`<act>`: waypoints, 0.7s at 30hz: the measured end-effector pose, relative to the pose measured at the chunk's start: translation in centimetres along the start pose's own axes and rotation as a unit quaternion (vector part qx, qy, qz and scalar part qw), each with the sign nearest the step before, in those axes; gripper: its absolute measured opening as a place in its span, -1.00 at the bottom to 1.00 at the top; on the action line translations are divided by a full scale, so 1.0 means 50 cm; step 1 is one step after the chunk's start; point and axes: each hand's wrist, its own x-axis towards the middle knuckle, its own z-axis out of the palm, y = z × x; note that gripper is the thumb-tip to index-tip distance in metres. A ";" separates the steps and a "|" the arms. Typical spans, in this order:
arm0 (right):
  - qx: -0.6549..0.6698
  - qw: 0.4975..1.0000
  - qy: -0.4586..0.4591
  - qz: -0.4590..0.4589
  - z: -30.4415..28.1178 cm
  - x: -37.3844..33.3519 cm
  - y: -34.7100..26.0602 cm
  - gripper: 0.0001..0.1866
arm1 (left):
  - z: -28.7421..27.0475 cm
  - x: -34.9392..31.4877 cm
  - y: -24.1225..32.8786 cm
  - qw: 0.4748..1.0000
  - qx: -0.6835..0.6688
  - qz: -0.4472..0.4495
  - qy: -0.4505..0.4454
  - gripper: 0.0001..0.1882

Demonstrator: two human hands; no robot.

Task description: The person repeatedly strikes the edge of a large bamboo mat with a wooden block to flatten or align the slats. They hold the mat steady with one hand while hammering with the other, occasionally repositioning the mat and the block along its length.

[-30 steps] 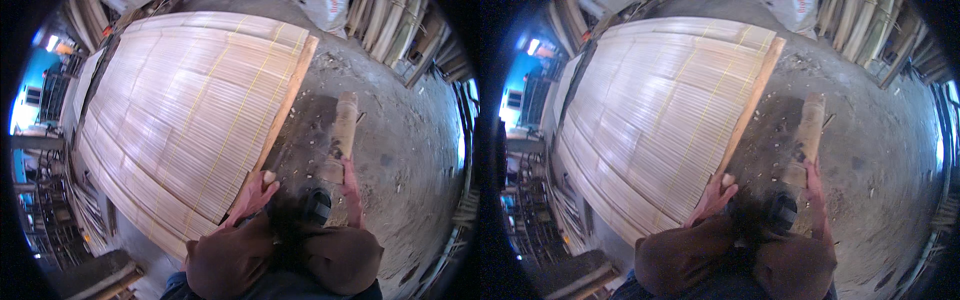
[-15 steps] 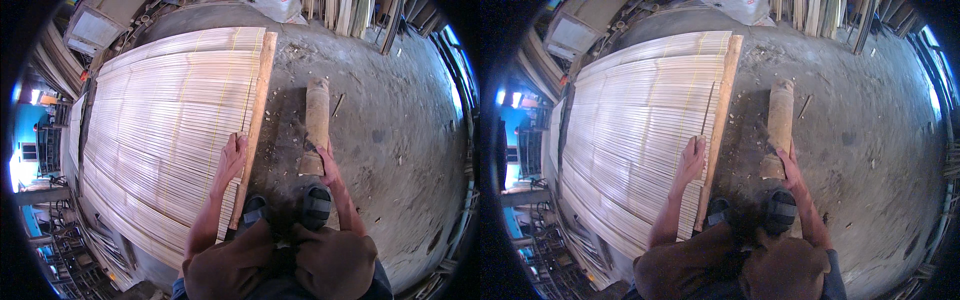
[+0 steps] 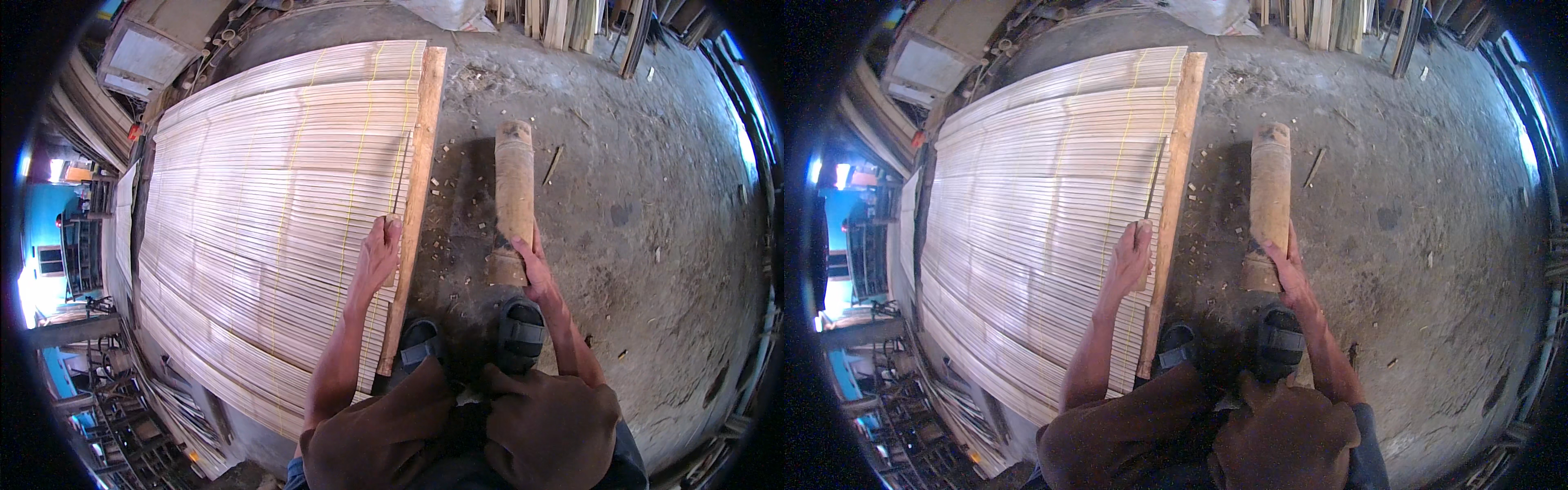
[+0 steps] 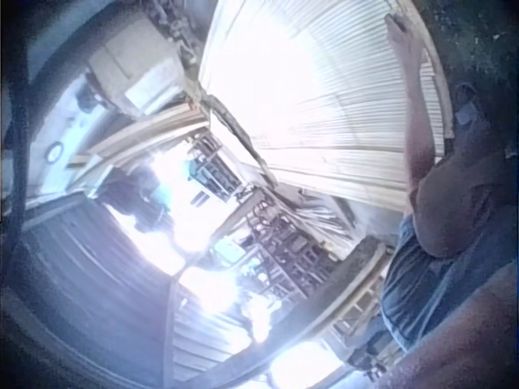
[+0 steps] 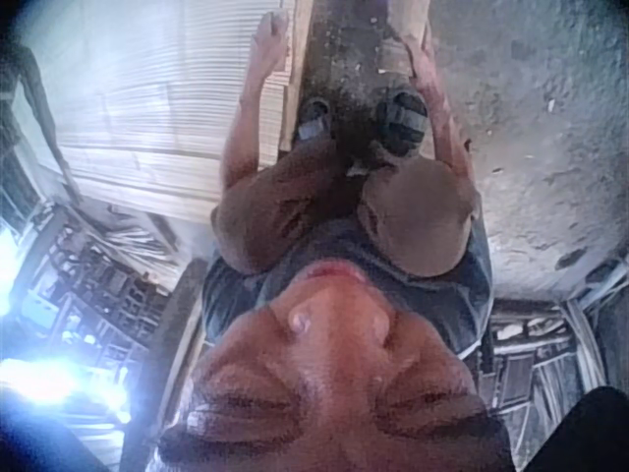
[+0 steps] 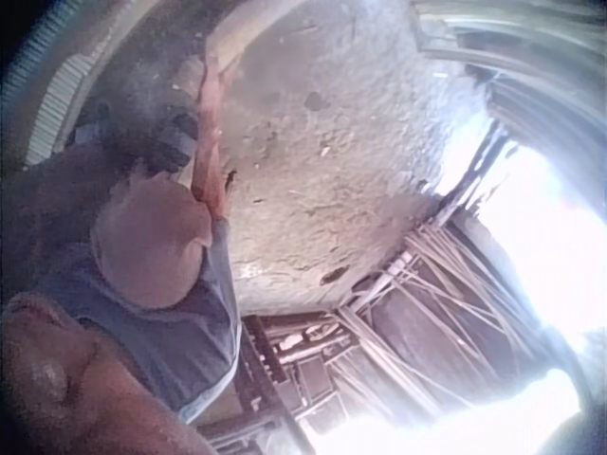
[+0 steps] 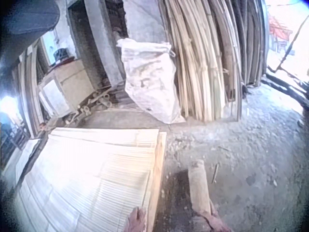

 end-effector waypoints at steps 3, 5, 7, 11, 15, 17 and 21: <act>-0.029 0.999 0.018 0.016 0.015 -0.008 -0.018 -0.08 | 0.002 0.004 -0.009 1.000 -0.005 -0.002 -0.004 -0.58; -0.032 0.999 0.014 0.011 0.005 -0.001 -0.013 -0.09 | 0.002 0.010 -0.018 1.000 0.005 0.022 0.003 -0.59; -0.032 0.999 0.012 0.006 -0.005 0.002 -0.006 -0.10 | 0.006 0.012 -0.022 1.000 0.004 0.025 0.001 -0.59; -0.032 0.999 0.003 -0.002 -0.005 0.004 0.001 -0.09 | 0.003 0.008 -0.003 1.000 0.005 0.004 -0.004 -0.59; -0.052 0.999 0.007 -0.010 -0.001 0.002 0.002 -0.08 | 0.001 0.006 -0.004 1.000 0.011 -0.005 -0.010 -0.60; -0.037 0.999 0.006 -0.003 -0.005 0.008 0.005 -0.07 | 0.001 0.015 -0.014 1.000 0.015 -0.005 -0.014 -0.59; -0.046 0.999 0.004 0.004 -0.002 0.003 -0.003 -0.05 | 0.008 0.012 -0.016 1.000 -0.002 -0.001 -0.001 -0.57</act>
